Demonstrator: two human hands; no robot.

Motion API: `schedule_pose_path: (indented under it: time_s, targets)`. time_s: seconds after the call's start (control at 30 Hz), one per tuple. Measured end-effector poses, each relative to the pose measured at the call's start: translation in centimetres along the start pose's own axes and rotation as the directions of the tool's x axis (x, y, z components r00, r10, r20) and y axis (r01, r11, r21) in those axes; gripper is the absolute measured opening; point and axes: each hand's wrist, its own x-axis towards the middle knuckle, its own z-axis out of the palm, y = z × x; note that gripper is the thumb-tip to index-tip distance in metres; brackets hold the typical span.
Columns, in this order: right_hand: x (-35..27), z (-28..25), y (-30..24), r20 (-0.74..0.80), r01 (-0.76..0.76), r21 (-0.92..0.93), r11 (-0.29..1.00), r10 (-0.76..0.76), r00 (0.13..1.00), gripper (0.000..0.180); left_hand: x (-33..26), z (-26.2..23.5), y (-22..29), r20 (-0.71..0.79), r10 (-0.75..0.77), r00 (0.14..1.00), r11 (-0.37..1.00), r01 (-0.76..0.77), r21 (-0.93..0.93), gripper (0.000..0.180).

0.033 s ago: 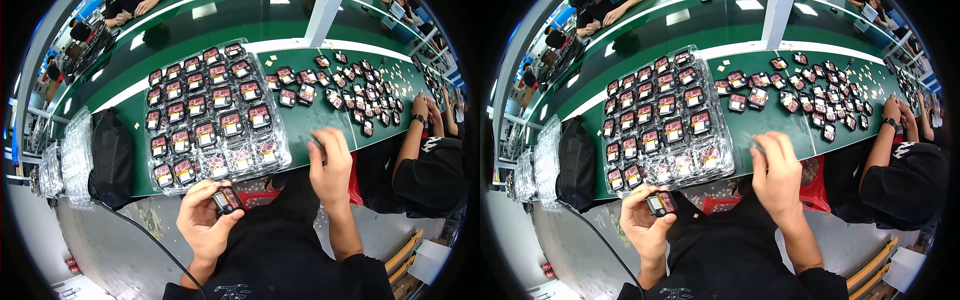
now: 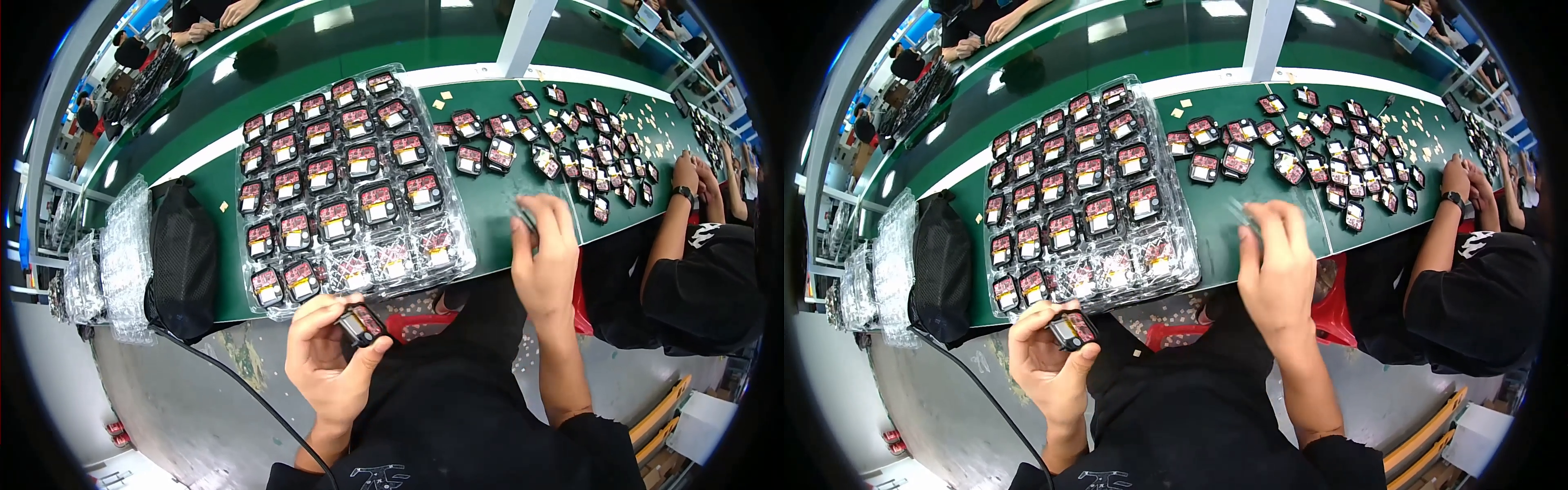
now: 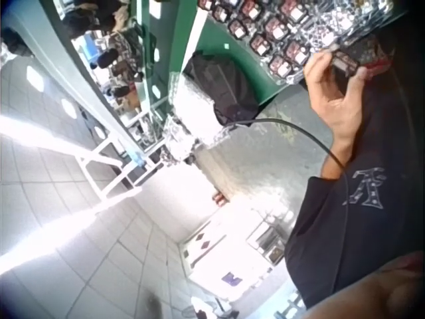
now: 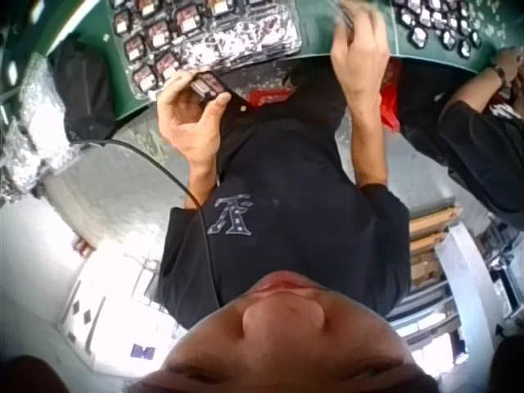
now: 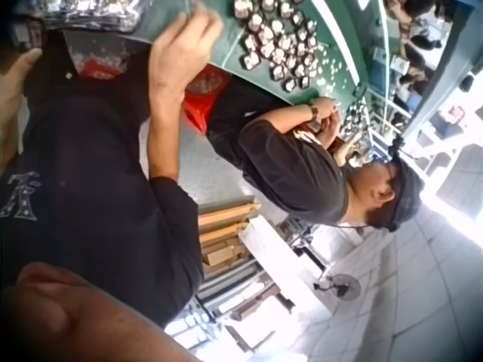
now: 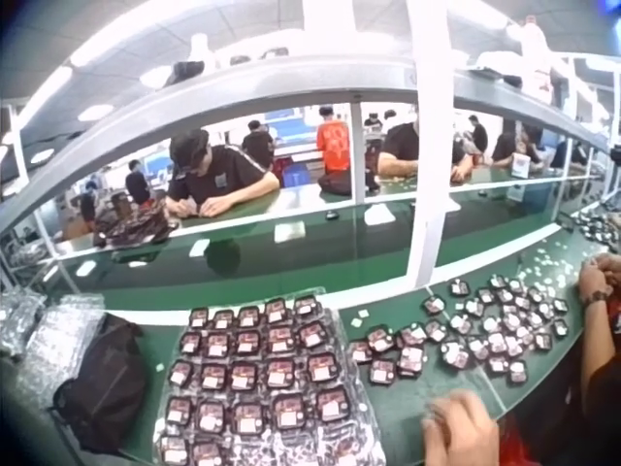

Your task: Using a small probe to adjust or assemble parts on electronic components and organizing them in a tray on an assembly line.

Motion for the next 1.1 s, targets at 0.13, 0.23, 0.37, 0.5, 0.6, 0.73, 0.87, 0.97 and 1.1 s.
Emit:
schedule_pose_path:
  time_s: [0.13,0.23,0.37,0.5,0.6,0.73,0.87,0.97,1.1]
  targets:
    - [2.2,0.6,3.8,-0.099,-0.177,-0.349,0.920,0.152,0.983,0.037,1.3,-0.5,-1.1,-0.021,0.268,0.963,0.826,-0.219,0.519,0.053]
    - [2.4,0.5,4.9,-0.094,-0.223,-0.406,0.886,0.203,0.975,0.036,2.2,-0.4,-1.1,0.045,0.323,0.945,0.613,-0.246,0.751,0.047]
    - [1.5,0.8,5.3,-0.104,-0.170,-0.364,0.916,0.142,0.984,0.024,2.5,0.2,-1.0,0.013,0.387,0.922,0.540,-0.238,0.808,0.045]
    - [1.1,0.6,5.1,-0.087,-0.163,-0.317,0.934,0.143,0.986,0.022,2.7,0.4,-1.9,-0.003,0.366,0.931,0.593,-0.231,0.771,0.043]
    - [0.6,0.5,4.7,-0.067,-0.123,-0.256,0.959,0.109,0.992,0.023,2.5,0.5,-1.9,-0.026,0.347,0.937,0.533,-0.175,0.828,0.037]
    - [0.1,0.0,4.1,-0.046,-0.098,-0.170,0.981,0.091,0.995,0.025,2.1,0.6,-1.5,0.068,0.217,0.974,0.432,-0.158,0.888,0.024]
    - [-0.3,-0.4,3.1,-0.048,-0.103,-0.049,0.993,0.100,0.994,0.031,1.6,0.7,-1.3,0.128,0.175,0.976,0.320,-0.179,0.930,0.031]
    - [-0.9,-1.3,1.8,-0.079,-0.010,0.020,1.000,0.011,0.997,0.039,1.4,1.1,-0.8,0.094,0.330,0.939,0.394,-0.228,0.890,0.030]
    - [-2.7,-2.1,-1.4,-0.011,0.076,0.419,0.905,-0.079,0.997,0.048,0.1,2.0,0.1,0.139,0.342,0.929,0.806,-0.366,0.465,0.029]
